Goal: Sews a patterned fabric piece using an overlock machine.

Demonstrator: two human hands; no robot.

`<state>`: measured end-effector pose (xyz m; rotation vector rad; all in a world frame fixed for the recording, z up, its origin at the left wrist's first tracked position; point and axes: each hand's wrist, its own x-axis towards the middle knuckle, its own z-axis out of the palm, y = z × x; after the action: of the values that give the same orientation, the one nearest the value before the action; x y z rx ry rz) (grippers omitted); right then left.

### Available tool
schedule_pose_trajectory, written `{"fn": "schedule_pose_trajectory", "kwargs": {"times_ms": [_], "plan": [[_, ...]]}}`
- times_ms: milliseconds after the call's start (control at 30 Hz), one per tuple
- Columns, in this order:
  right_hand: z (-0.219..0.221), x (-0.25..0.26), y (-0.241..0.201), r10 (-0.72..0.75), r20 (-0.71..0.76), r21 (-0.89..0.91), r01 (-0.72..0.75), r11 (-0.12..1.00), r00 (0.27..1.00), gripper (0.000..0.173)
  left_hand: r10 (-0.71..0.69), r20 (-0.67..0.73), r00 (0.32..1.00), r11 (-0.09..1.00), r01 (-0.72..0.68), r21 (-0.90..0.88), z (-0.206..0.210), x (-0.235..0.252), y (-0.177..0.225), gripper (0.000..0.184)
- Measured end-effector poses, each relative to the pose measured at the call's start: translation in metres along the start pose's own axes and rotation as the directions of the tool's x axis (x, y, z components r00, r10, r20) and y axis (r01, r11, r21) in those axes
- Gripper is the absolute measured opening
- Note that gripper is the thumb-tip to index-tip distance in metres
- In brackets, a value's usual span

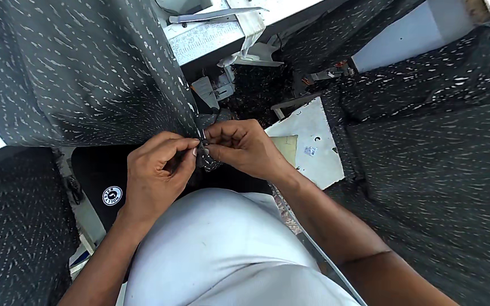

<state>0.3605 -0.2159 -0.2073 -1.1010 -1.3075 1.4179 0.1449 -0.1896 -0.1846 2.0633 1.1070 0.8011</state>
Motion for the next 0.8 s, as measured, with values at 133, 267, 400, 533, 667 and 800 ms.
{"fn": "schedule_pose_trajectory", "kwargs": {"times_ms": [133,267,400,533,667,800], "plan": [[0.001,-0.001,-0.001,-0.01,0.01,-0.017,0.01,1.0,1.0,0.018,-0.003,-0.009,1.0,1.0,0.003,0.001,0.0,-0.003,0.001,0.014],[0.001,-0.001,-0.003,-0.032,0.021,-0.069,0.033,0.997,0.999,0.02,0.041,-0.014,0.999,0.997,-0.04,0.064,-0.001,-0.004,0.002,0.015],[-0.001,-0.005,-0.006,-0.065,0.062,-0.089,0.07,0.994,0.996,0.019,0.123,-0.009,0.992,0.973,-0.119,0.196,0.001,-0.009,0.002,0.018],[-0.002,0.008,0.005,-0.068,0.013,-0.034,0.069,0.997,0.998,0.025,0.073,0.091,0.993,0.979,-0.088,0.185,0.0,-0.013,-0.002,0.024],[0.002,0.022,0.016,0.037,-0.047,-0.001,-0.037,0.999,0.998,0.02,-0.011,0.028,1.0,0.985,0.006,0.173,-0.057,0.018,-0.016,0.025],[0.002,0.034,0.026,0.127,-0.084,0.0,-0.128,0.992,0.988,0.013,-0.198,-0.22,0.955,0.828,0.283,0.484,-0.148,0.058,-0.058,0.06]]}}
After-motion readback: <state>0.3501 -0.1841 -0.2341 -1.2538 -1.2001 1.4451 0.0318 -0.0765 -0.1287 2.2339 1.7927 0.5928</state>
